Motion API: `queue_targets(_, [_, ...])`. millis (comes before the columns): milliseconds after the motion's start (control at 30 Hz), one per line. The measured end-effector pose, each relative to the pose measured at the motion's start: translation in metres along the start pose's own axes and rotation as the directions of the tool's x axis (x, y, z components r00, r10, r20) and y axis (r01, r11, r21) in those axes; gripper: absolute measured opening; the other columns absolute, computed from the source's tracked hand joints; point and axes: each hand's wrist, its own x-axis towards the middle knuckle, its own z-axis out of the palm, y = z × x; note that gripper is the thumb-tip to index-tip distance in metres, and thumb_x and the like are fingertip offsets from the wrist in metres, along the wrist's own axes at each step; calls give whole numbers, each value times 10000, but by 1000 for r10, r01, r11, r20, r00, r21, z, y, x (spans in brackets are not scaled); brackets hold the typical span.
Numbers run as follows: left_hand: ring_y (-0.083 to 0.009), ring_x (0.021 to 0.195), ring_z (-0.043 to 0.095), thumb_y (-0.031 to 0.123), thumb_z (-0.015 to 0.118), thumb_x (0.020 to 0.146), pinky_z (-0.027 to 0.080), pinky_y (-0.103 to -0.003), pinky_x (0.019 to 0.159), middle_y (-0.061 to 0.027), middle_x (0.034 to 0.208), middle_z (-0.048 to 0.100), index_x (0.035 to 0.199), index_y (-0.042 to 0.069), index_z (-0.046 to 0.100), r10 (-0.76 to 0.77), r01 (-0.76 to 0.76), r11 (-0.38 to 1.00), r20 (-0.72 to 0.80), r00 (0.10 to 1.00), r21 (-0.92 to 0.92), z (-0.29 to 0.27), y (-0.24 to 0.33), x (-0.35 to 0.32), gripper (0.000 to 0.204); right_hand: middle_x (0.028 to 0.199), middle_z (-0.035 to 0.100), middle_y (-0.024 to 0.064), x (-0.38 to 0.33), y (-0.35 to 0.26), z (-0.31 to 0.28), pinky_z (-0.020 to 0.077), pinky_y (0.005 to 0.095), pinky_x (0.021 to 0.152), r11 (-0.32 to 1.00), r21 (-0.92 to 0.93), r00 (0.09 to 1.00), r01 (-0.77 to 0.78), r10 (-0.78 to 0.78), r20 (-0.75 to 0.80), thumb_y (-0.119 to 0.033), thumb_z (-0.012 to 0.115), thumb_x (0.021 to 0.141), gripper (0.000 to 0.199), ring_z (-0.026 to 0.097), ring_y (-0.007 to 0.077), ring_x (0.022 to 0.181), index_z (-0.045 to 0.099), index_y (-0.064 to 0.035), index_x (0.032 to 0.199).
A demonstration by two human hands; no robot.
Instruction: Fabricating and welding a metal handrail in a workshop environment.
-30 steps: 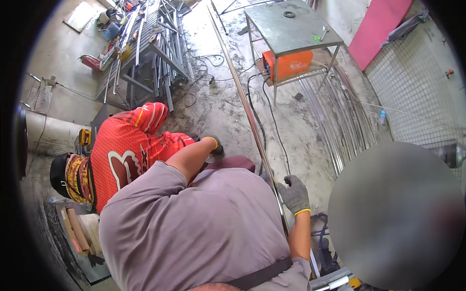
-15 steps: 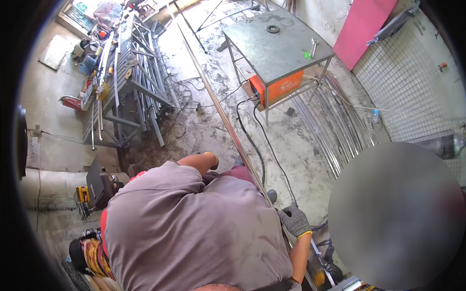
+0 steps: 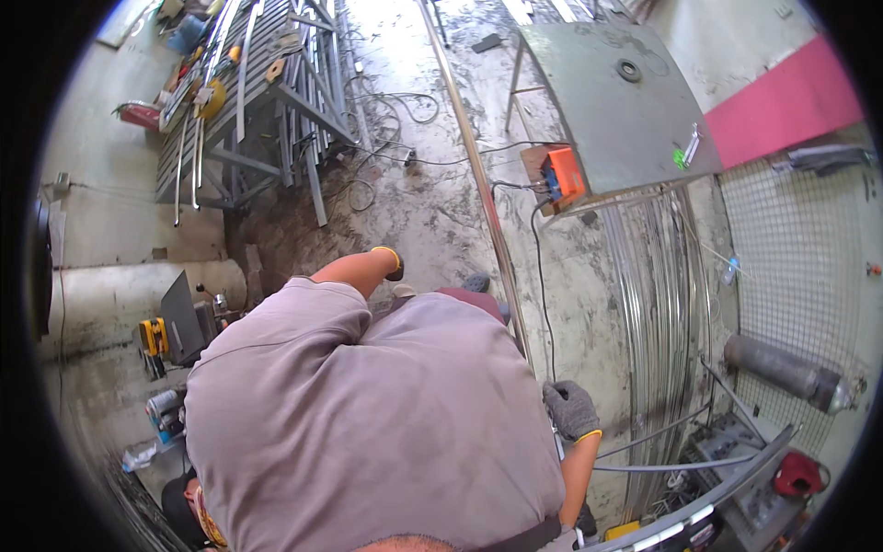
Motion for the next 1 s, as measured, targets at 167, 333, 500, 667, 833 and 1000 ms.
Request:
queue_targets(167, [-246,1142,729,272,699,905,550,-474,960,-79,1267,766,1204,194,814,-135,101,954,-105,985,-283,50,-74,24,329,1042,771,216,81,-26,-22,575,404,894,927,-163,931,338,-355,-90,-373,780,928,451,751,304,972,733,16,1151])
queue_targets(333, [-271,1482,478,639,310,1059,340,-461,1220,-76,1627,505,1606,120,464,-50,151,831,198,979,-535,22,-83,-73,769,1043,772,217,128,-89,-27,577,407,894,879,-200,875,432,-462,-142,-386,784,933,465,754,310,974,729,15,1163])
queue_targets(500, [-297,1558,371,632,283,1064,254,-488,1266,-76,1688,416,1651,108,372,-69,184,701,192,979,-689,34,-125,-73,791,1039,773,193,141,-216,-24,582,381,879,793,-301,818,530,-572,-67,-346,794,934,438,752,277,958,728,19,1167])
queue_targets(667, [-326,1535,416,643,344,1045,323,-448,1253,-148,1643,465,1547,44,522,-208,80,650,-76,975,-755,-23,-197,-70,801,1030,771,189,197,-331,-4,578,406,849,732,-430,799,528,-600,-39,-351,784,931,382,751,307,958,745,-12,1104])
queue_targets(833, [-380,1477,476,640,362,1039,374,-441,1218,-233,1560,530,1437,22,633,-211,-31,618,-204,956,-786,-29,-299,-75,783,1008,761,196,218,-479,27,583,404,870,711,-475,805,519,-593,-8,-382,780,934,422,749,321,967,730,8,1087])
queue_targets(1000, [-478,1419,504,605,382,1062,420,-471,1179,-328,1550,486,1536,159,544,-116,-206,636,-357,927,-744,-54,-394,-141,671,978,744,176,233,-604,45,578,373,851,589,-554,728,589,-683,48,-350,766,963,416,723,238,911,697,29,1119])
